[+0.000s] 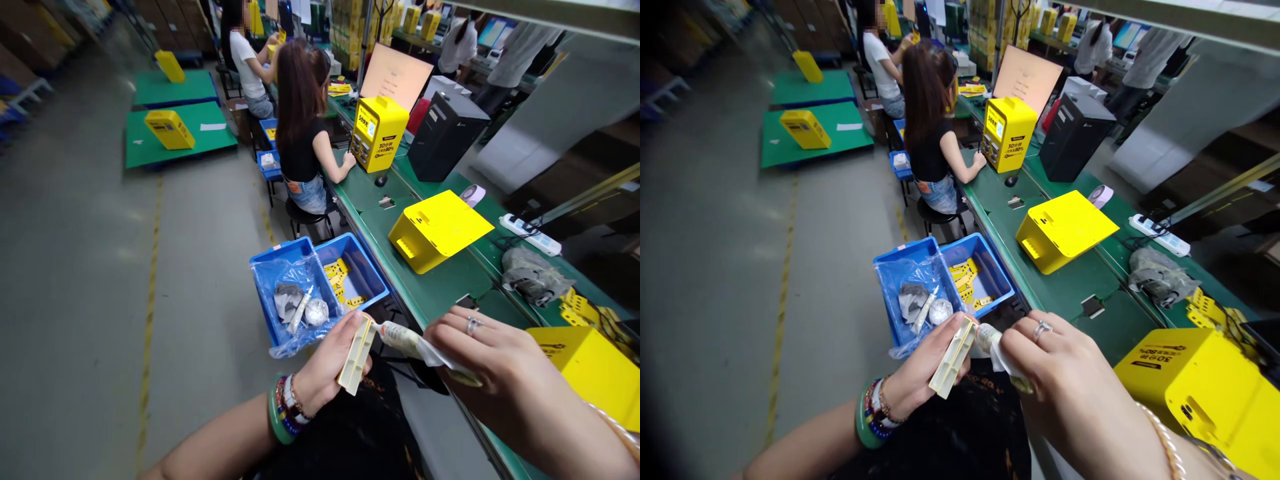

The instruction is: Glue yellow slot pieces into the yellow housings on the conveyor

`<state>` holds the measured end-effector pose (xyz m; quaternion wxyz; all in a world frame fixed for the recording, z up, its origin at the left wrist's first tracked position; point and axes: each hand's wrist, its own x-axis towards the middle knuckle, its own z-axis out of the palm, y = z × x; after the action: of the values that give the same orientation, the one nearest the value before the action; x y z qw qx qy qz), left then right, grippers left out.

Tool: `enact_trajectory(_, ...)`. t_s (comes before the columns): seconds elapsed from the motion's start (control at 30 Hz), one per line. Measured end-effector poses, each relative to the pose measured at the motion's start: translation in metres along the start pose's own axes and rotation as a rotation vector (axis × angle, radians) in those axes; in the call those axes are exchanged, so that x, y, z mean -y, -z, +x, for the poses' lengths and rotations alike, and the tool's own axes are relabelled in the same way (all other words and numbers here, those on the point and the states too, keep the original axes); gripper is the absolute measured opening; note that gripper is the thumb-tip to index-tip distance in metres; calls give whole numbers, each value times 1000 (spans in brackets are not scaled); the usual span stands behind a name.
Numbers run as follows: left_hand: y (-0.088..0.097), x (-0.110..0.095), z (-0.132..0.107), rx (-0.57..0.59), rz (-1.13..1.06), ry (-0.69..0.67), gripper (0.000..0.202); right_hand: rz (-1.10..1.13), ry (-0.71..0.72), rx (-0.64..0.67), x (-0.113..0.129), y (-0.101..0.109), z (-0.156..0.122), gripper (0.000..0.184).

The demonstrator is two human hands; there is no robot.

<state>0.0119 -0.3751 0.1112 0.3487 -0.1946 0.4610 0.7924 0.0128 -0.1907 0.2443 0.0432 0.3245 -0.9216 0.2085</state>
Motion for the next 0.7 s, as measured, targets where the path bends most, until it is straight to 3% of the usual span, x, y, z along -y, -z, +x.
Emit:
enact_trajectory(0.5,-4,4,13,-6,-83,51,37,-76,88,56,5,-8,-5,33)
enact_trajectory(0.7,-7,2,14,-14,-126,-12,36,-118,78,73,5,-7,-9,38)
